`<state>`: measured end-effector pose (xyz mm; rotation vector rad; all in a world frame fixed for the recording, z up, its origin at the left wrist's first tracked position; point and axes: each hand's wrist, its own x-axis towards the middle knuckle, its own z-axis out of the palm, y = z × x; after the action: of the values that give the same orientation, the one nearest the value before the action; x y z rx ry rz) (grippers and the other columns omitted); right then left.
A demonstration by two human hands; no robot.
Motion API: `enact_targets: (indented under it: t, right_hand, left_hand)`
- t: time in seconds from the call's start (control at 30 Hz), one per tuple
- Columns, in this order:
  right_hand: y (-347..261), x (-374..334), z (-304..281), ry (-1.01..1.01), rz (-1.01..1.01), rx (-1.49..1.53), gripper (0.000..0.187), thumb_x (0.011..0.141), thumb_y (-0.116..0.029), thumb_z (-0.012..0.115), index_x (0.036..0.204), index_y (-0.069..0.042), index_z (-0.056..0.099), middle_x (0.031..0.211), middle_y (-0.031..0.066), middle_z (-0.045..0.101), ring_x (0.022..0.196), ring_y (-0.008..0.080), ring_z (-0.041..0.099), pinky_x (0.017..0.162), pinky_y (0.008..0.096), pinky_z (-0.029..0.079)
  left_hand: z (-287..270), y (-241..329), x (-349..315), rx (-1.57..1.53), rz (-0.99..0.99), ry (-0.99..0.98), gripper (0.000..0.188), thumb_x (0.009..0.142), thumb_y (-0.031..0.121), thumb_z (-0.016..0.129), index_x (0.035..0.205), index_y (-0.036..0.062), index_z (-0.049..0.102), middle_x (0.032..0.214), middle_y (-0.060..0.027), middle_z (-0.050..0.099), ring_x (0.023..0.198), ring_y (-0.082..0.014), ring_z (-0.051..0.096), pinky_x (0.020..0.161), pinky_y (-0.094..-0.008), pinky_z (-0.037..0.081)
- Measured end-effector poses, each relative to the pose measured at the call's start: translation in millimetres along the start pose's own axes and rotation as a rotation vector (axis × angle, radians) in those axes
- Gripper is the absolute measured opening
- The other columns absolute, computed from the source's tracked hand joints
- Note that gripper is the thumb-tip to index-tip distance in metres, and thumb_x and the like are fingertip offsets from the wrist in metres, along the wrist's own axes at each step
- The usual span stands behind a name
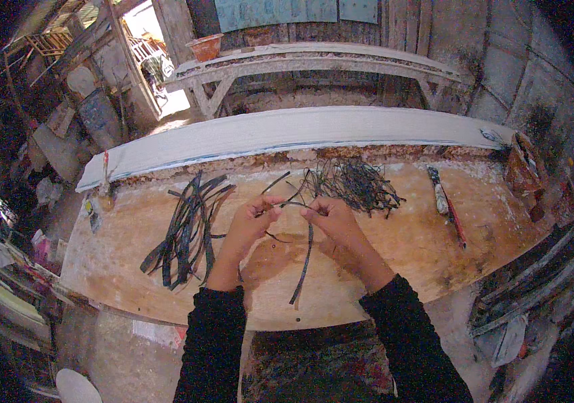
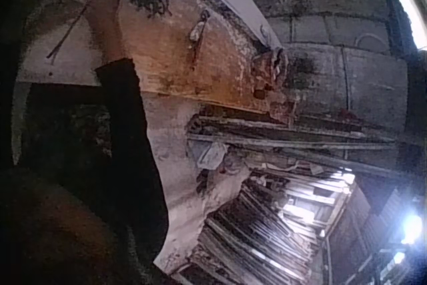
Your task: The person separates black cables by hand on a wooden workbench, pulling apart strands and placing them into piles. The person handles the cables one at a time, occasionally adjusting their grip and position.
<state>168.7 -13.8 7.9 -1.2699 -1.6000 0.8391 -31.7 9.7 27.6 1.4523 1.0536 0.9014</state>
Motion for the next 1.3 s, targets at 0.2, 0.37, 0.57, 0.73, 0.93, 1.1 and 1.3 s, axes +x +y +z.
enact_targets:
  t: [0.2, 0.37, 0.57, 0.73, 0.93, 1.1, 1.3]
  right_hand:
    - [0, 12, -31, -0.085, 0.310, 0.752, 0.029, 0.086, -0.037, 0.058, 0.071, -0.013, 0.053, 0.055, -0.0053, 0.040, 0.042, 0.0074, 0.031, 0.041, 0.0239, 0.025]
    - [5, 8, -54, 0.001, 0.229, 1.021, 0.031, 0.091, -0.038, 0.050, 0.071, -0.014, 0.051, 0.051, -0.0050, 0.037, 0.038, 0.0064, 0.027, 0.038, 0.0224, 0.023]
    - [22, 19, -66, -0.145, 0.058, 1.195, 0.024, 0.093, -0.032, 0.047, 0.085, -0.012, 0.057, 0.057, -0.0036, 0.044, 0.044, 0.0068, 0.038, 0.040, 0.0214, 0.031]
    - [20, 18, -69, 0.047, 0.022, 1.280, 0.021, 0.091, -0.026, 0.051, 0.103, -0.010, 0.056, 0.069, -0.0034, 0.053, 0.054, 0.0078, 0.046, 0.048, 0.0217, 0.041]
    - [21, 21, -73, 0.329, -0.011, 1.267, 0.033, 0.087, -0.026, 0.058, 0.117, -0.013, 0.052, 0.074, -0.0046, 0.057, 0.050, 0.0042, 0.047, 0.042, 0.0186, 0.040]
    - [23, 22, -73, 0.429, -0.088, 1.265, 0.022, 0.087, -0.024, 0.059, 0.105, -0.013, 0.053, 0.076, -0.0032, 0.058, 0.051, 0.0057, 0.048, 0.044, 0.0194, 0.041]
    - [24, 19, -40, 0.202, 0.050, 0.989, 0.011, 0.085, -0.016, 0.060, 0.094, -0.014, 0.054, 0.081, -0.0020, 0.060, 0.060, 0.0068, 0.053, 0.050, 0.0217, 0.044]
  left_hand:
    - [-20, -10, 7, -0.139, 0.045, 0.137, 0.022, 0.087, 0.021, 0.057, 0.104, 0.0069, 0.060, 0.068, 0.0073, 0.048, 0.048, 0.0003, 0.032, 0.042, -0.0159, 0.023]
    - [-18, -14, 11, -0.158, 0.078, 0.117, 0.022, 0.089, 0.021, 0.056, 0.104, 0.0056, 0.060, 0.070, 0.0040, 0.055, 0.047, 0.0003, 0.033, 0.041, -0.0160, 0.023]
    - [-15, -20, 13, -0.039, 0.079, 0.132, 0.023, 0.088, 0.023, 0.057, 0.100, 0.0043, 0.062, 0.073, 0.0012, 0.061, 0.051, -0.0015, 0.039, 0.044, -0.0172, 0.030]
    - [-15, -24, 14, 0.046, 0.102, 0.122, 0.022, 0.086, 0.023, 0.059, 0.095, 0.0036, 0.063, 0.075, -0.0004, 0.063, 0.057, -0.0043, 0.047, 0.049, -0.0185, 0.036]
    - [-16, -38, 20, 0.276, 0.130, 0.119, 0.015, 0.083, 0.018, 0.063, 0.087, 0.0034, 0.063, 0.075, -0.0019, 0.063, 0.061, -0.0083, 0.052, 0.054, -0.0224, 0.041]
    - [4, -19, 4, 0.430, 0.066, 0.129, 0.010, 0.080, 0.011, 0.065, 0.086, 0.0022, 0.063, 0.073, -0.0016, 0.061, 0.065, -0.0108, 0.054, 0.060, -0.0250, 0.044]
    - [17, -31, 9, -0.144, -0.038, 0.055, 0.016, 0.082, 0.013, 0.064, 0.091, 0.0011, 0.062, 0.077, 0.0007, 0.059, 0.068, -0.0083, 0.052, 0.061, -0.0227, 0.042]
